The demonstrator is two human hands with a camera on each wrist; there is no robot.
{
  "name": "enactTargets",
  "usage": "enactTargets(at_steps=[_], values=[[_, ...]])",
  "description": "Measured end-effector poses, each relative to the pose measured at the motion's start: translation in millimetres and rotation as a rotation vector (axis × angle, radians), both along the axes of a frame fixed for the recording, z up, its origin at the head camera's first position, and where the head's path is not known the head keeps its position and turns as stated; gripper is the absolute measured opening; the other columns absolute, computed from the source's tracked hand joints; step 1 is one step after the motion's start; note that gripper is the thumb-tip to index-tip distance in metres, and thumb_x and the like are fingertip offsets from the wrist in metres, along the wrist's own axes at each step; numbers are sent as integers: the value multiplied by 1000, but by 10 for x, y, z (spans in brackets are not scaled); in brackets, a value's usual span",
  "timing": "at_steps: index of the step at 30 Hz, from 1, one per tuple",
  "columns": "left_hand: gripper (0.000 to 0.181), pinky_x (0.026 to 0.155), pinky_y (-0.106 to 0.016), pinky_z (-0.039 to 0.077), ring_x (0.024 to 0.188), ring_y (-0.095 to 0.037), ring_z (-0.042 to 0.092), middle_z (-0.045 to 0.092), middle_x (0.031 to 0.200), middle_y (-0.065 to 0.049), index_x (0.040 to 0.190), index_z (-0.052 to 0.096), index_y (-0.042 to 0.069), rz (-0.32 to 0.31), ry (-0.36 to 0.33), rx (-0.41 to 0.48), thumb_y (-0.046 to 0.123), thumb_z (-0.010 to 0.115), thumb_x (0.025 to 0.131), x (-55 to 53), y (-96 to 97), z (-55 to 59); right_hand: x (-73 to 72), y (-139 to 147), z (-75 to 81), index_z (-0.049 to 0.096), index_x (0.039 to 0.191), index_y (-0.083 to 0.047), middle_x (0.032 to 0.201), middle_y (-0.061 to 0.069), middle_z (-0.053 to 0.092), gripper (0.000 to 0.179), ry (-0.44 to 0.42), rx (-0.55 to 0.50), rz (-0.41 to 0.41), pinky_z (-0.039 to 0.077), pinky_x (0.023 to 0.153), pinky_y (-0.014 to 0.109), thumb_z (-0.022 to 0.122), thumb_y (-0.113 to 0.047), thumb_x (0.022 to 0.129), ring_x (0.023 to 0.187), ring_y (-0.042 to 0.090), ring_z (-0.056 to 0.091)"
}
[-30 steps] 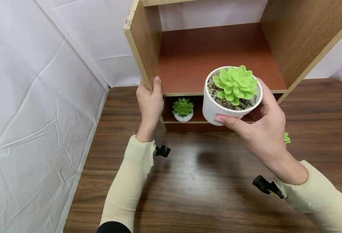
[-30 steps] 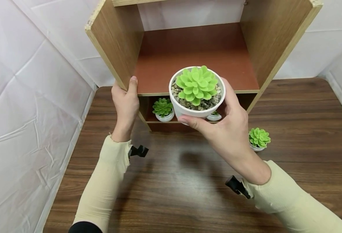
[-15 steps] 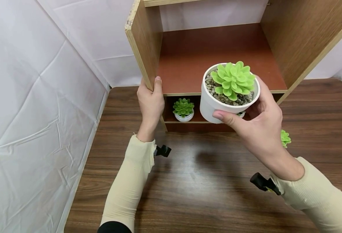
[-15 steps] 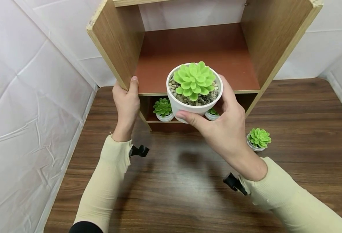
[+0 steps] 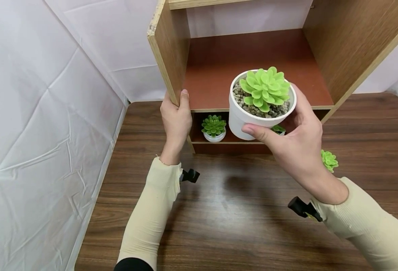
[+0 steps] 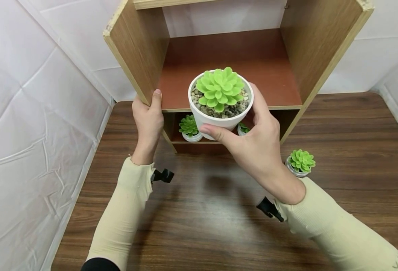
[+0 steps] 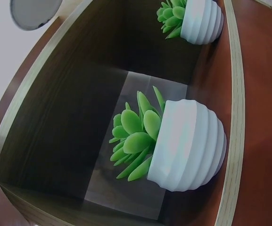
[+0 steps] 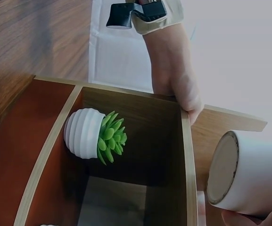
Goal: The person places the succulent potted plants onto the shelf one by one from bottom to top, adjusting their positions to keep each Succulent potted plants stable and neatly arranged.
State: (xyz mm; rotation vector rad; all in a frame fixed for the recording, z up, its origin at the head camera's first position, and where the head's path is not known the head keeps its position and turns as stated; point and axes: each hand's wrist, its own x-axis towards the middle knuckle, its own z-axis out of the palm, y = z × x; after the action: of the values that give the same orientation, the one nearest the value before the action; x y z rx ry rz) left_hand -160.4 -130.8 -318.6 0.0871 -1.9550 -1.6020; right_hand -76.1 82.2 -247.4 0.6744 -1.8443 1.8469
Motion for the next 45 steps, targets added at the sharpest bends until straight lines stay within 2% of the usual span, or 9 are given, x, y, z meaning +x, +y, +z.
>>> enactTargets(at_steps=[8,17,24,28,34,41,45], values=[[22,68,-33,41,71,-19,49,57,81,-10,111,61,-4,2,12,-8,14,55,100,-3,6,-1,-140,-6,-103,56,134,-3,124,15,60,79,2,25,-16,47,86,31,87,13,63,105,29,58],[20,63,-32,39,64,-18,45,52,72,-6,108,61,-3,7,9,-3,14,56,99,-13,43,7,-207,-36,-140,55,136,-6,123,8,61,83,2,80,-51,49,83,30,87,14,62,102,26,61],[20,62,-33,38,63,-18,44,50,70,-6,106,62,-5,17,27,-13,13,55,99,-15,57,15,-156,-82,-33,53,136,-2,124,11,60,78,23,115,-54,49,85,30,86,12,66,103,25,60],[21,62,-33,38,62,-18,44,50,70,-6,106,62,-5,23,26,-20,13,55,99,-14,55,10,-130,-128,29,54,134,-1,123,11,60,76,-5,113,-63,48,85,30,86,10,66,102,23,60],[21,62,-33,39,63,-18,45,53,72,-7,106,62,-5,25,34,-20,13,55,99,-6,63,5,-136,-150,48,55,133,-2,121,11,61,76,-40,121,-81,48,84,29,88,8,65,99,21,60],[19,57,-32,35,58,-17,40,46,65,-5,102,61,-4,18,40,-21,13,55,98,2,71,13,-164,-157,82,56,132,-2,120,11,62,72,-49,96,-84,48,84,28,87,6,67,97,22,61],[19,58,-32,37,59,-17,43,49,67,-6,103,62,-5,23,43,-18,13,55,98,15,72,17,-194,-159,86,56,131,-2,119,11,62,72,-58,94,-80,48,84,29,87,6,67,97,21,62]])
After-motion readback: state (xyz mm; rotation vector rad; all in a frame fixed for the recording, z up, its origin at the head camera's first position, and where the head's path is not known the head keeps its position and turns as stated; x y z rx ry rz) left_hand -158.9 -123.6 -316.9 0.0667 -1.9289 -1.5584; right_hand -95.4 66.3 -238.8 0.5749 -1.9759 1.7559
